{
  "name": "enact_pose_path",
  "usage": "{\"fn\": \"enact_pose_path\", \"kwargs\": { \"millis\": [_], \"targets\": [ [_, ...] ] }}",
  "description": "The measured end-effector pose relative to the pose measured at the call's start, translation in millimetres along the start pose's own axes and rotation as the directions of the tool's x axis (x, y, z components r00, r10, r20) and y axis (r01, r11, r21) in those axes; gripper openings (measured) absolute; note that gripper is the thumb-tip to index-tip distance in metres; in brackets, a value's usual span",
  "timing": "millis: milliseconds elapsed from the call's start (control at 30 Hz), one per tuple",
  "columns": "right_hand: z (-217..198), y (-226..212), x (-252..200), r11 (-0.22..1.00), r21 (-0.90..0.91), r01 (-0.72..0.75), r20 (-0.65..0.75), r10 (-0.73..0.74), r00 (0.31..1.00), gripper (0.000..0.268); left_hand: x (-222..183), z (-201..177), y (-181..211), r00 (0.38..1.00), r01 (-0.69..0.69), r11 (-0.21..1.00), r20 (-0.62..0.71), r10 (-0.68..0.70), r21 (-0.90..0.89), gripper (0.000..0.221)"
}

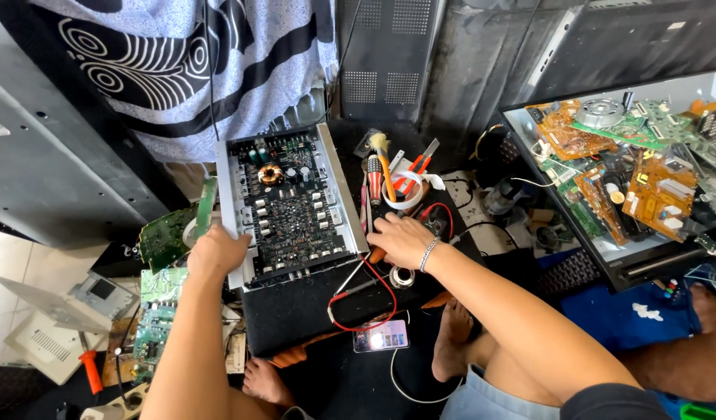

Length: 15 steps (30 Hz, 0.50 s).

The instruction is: Repairing an audio amplifier by removing its cover and using a screwdriver on the internal components

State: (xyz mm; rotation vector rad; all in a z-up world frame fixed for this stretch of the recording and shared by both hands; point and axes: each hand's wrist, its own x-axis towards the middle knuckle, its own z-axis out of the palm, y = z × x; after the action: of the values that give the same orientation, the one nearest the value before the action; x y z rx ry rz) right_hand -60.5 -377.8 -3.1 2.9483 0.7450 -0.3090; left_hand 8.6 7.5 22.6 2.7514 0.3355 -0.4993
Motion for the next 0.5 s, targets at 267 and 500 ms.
{"fn": "enact_pose_path", "kwargs": {
  "millis": [267, 500],
  "targets": [
    [-70.7, 5.9, -42.8, 0.982, 0.163, 0.1, -0.474, -0.011, 0.88, 0.028, 0.0, 3.4, 1.7, 0.999, 0.008, 1.0, -0.052, -0.009, -0.024, 0.075],
    [-82.8, 33.0, -46.7, 0.585, 0.79, 0.186, -0.548, 0.535, 0.643, 0.034, -17.0, -7.0, 6.6, 0.998, 0.001, 0.999, -0.063, -0.004, -0.036, 0.08]
  ]
}}
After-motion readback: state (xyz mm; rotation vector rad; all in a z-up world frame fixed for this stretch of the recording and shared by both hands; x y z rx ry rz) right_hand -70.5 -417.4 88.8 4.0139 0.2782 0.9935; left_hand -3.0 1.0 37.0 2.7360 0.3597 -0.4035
